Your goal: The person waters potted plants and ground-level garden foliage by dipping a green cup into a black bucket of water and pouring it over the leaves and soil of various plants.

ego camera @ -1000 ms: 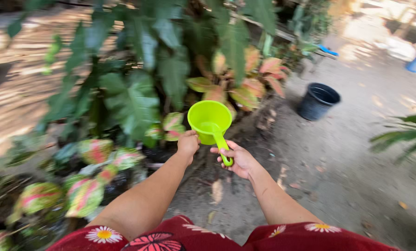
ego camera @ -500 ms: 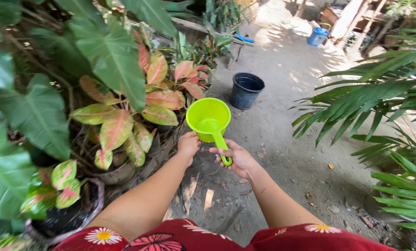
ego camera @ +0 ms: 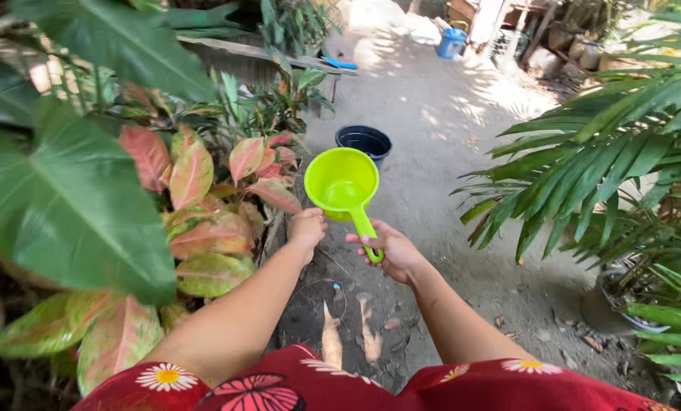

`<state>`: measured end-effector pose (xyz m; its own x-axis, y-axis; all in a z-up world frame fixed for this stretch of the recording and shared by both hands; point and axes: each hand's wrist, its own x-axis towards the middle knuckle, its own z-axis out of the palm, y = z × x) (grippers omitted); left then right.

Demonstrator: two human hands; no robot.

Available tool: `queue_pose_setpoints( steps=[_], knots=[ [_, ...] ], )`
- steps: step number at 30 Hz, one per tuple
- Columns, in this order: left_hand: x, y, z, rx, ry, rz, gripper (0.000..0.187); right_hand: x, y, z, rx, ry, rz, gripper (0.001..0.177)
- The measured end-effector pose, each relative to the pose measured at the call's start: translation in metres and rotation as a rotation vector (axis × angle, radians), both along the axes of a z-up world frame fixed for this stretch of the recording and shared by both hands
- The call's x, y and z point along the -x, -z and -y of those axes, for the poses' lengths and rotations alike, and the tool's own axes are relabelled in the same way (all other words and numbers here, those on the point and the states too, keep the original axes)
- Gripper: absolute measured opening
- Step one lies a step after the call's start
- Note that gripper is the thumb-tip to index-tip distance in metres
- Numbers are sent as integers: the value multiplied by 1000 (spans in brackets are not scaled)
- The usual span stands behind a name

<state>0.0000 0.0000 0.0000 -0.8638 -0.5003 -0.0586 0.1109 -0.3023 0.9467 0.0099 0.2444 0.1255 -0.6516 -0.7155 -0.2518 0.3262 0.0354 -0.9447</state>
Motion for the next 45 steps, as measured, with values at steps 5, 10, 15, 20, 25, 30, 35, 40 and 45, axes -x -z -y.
queue_pose_setpoints(
  steps=[5,10,15,20,25,30,35,40,45],
  knots=[
    [49,-20,15,28,42,231,32,48,-14,25,-28,80,84,55],
    [82,-13,22,-17,70,283,33,87,-6,36,-49,100,113,56],
    [140,4,28,22,84,273,36,140,7,36,-68,103,111,56],
    [228,11,19,39,112,277,36,222,13,23,-68,120,119,57],
    [325,-15,-4,66,93,292,34,323,-3,0,-43,122,108,54],
    [411,-28,-19,43,100,254,31,403,-12,-18,-32,81,88,53],
    [462,-17,-26,-8,79,263,28,459,-7,-22,-80,57,106,44],
    [502,5,-17,-42,70,275,26,512,8,-11,-89,39,149,42],
    [554,13,1,-36,56,285,27,566,18,7,-116,47,168,41]
  ],
)
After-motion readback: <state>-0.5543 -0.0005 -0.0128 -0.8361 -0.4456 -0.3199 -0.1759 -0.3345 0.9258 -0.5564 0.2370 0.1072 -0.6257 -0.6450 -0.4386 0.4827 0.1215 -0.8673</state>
